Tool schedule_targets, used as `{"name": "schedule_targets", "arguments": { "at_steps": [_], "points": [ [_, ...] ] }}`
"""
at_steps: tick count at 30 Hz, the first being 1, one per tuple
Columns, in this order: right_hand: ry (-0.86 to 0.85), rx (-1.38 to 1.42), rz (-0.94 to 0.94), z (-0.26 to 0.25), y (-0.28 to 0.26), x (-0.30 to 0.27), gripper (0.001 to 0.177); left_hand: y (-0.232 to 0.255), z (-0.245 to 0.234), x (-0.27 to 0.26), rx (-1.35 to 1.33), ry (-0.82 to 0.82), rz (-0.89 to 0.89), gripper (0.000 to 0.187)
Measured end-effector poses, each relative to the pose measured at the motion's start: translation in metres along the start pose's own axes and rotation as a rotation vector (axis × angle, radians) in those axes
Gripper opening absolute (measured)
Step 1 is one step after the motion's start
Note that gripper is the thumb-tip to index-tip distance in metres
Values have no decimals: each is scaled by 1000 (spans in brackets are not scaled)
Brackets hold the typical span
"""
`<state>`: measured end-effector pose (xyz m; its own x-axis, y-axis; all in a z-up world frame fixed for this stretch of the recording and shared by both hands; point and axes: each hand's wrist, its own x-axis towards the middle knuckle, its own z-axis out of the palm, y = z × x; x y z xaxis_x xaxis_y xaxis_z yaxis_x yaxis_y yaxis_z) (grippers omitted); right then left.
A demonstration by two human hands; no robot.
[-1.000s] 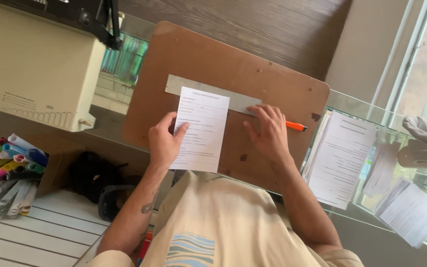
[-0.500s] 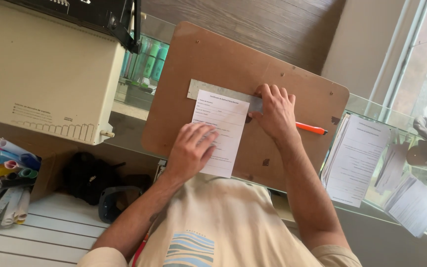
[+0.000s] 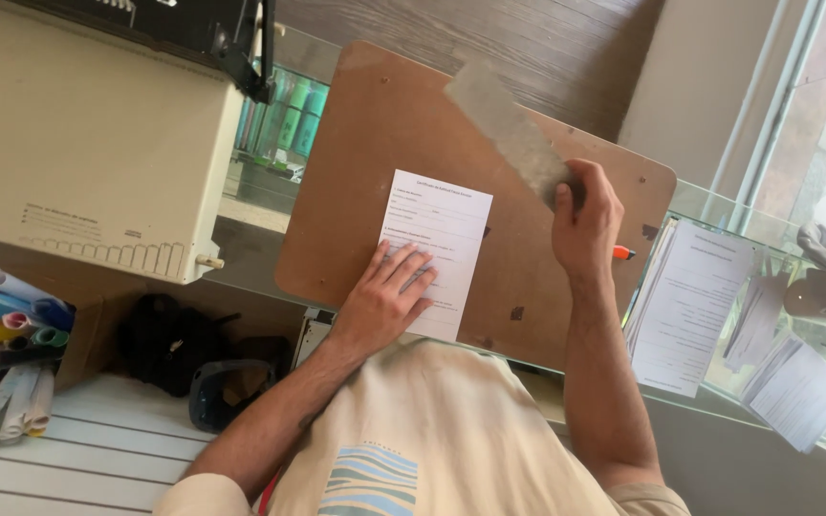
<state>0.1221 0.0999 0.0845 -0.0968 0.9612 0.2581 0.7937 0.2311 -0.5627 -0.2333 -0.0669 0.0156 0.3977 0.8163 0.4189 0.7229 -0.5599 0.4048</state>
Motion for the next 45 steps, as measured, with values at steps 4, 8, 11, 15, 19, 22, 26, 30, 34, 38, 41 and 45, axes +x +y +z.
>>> {"name": "schedule_targets", "arguments": {
  "at_steps": [4, 8, 11, 15, 19, 22, 26, 30, 34, 38, 41, 45],
  "points": [
    [52, 42, 15, -20, -39, -22, 72, 1, 1, 14, -5, -3, 36, 59],
    [-46, 36, -7, 2, -39, -57, 82, 10, -5, 26, 0, 52, 44, 52],
    [-57, 56, -115, 26, -41, -73, 81, 22, -6, 38, 26, 132, 31, 47],
    [-71, 50, -265, 58, -30, -78, 79, 26, 2, 59, 145, 131, -54, 72],
    [-60, 30, -292, 55, -37, -77, 68, 18, 15, 60, 167, 33, -95, 89],
    [45, -23, -312, 49, -42, -91, 61, 18, 21, 55, 237, -29, -104, 89],
    [94, -97, -256, 49, -46, -126, 44, 17, 23, 57, 271, -54, -111, 89],
    [80, -158, -219, 54, -49, -148, 53, 15, 26, 56, 277, -75, -111, 90],
    [78, -160, -184, 62, -45, -148, 60, 15, 27, 56, 303, -87, -96, 92],
    [58, -167, -178, 62, -46, -149, 65, 15, 28, 57, 315, -97, -93, 91],
    [52, -168, -173, 62, -47, -147, 65, 14, 28, 57, 318, -104, -96, 91],
    [46, -177, -158, 64, -45, -149, 68, 15, 27, 57, 314, -121, -103, 91]
  ]
}}
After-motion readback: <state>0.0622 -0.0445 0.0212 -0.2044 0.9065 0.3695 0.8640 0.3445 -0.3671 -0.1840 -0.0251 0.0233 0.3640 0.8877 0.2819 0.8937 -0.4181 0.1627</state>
